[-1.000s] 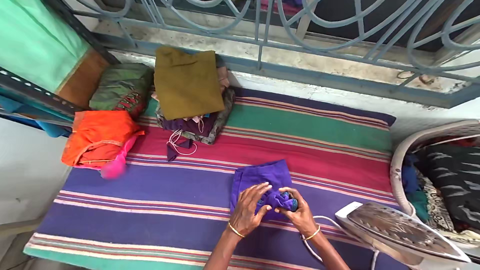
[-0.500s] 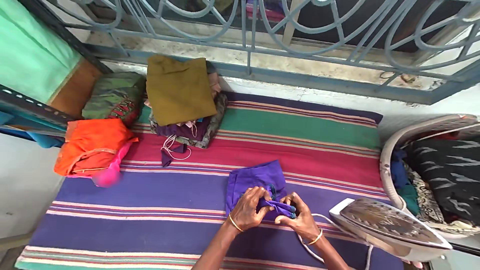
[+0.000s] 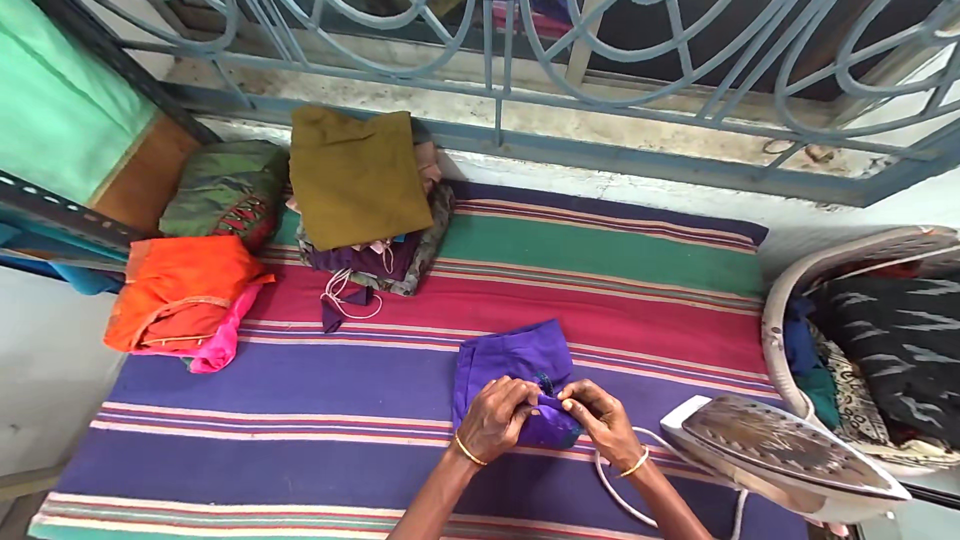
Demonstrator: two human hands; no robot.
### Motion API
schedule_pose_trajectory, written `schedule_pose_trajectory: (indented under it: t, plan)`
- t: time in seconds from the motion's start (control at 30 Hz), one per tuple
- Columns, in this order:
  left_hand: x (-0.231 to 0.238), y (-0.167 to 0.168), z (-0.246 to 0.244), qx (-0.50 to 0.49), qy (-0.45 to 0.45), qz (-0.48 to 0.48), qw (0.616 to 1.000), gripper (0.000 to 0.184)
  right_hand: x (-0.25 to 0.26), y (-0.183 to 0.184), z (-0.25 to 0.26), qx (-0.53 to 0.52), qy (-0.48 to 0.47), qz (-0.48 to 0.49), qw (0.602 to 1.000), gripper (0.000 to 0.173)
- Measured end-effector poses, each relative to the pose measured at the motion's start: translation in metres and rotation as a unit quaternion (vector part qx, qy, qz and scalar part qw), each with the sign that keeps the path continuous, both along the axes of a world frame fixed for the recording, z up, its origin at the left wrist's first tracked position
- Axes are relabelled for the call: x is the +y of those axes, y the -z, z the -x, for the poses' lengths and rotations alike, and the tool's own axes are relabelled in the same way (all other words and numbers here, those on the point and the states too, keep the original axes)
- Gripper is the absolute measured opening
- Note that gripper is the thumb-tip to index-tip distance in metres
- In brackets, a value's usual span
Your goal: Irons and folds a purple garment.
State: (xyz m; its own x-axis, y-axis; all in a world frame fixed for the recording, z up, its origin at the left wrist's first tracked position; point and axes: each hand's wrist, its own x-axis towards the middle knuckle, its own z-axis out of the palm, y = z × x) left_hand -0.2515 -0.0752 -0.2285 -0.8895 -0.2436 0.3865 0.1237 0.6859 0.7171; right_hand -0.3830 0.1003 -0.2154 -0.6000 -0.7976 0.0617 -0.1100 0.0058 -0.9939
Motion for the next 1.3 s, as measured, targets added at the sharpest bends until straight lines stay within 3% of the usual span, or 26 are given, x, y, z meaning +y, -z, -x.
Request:
schedule_pose_trajectory:
  t: [0.23, 0.43, 0.47, 0.53, 0.6, 0.7, 0.83, 0.93, 1.03, 1.17, 1.3]
  plan:
    - [0.002, -0.001, -0.004, -0.034, -0.017, -0.022, 0.999, 0.029, 0.006, 0.001, -0.001, 0.058, -0.031, 0.003, 0.998, 0.020]
    - [0.010, -0.003, -0.001, -0.017, -0.049, -0.002, 0.999, 0.029, 0.004, -0.016, -0.021, 0.287, 0.009, -0.109, 0.952, 0.071]
    - [0.011, -0.003, -0.001, -0.011, -0.050, 0.001, 0.999, 0.028, 0.002, -0.017, -0.026, 0.326, 0.026, -0.126, 0.937, 0.068]
    - [0.012, -0.004, -0.001, 0.004, -0.053, 0.008, 0.999, 0.026, -0.001, -0.014, -0.034, 0.386, 0.069, -0.131, 0.910, 0.043]
    - [0.012, -0.005, -0.003, 0.010, -0.052, 0.010, 0.999, 0.025, 0.000, -0.011, -0.038, 0.403, 0.089, -0.119, 0.903, 0.030]
    - [0.011, -0.006, -0.006, 0.018, -0.056, 0.017, 0.998, 0.027, 0.006, -0.012, -0.042, 0.386, 0.070, -0.136, 0.910, 0.043]
    - [0.016, -0.002, -0.007, 0.032, -0.084, 0.021, 0.996, 0.029, 0.009, -0.015, -0.050, 0.337, 0.063, -0.132, 0.930, 0.029]
    - [0.023, 0.007, -0.012, 0.040, -0.117, -0.005, 0.992, 0.022, 0.011, -0.015, -0.052, 0.309, 0.062, -0.104, 0.943, 0.025]
    - [0.032, 0.018, -0.023, 0.042, -0.135, -0.033, 0.989, 0.028, 0.015, -0.015, -0.054, 0.262, 0.034, -0.100, 0.959, 0.026]
    - [0.036, 0.021, -0.041, -0.003, -0.071, -0.048, 0.996, 0.054, 0.020, -0.015, -0.056, 0.215, -0.038, -0.088, 0.972, 0.025]
    - [0.038, 0.019, -0.041, 0.002, -0.039, -0.079, 0.996, 0.046, 0.022, -0.016, -0.059, 0.223, -0.046, -0.078, 0.971, 0.034]
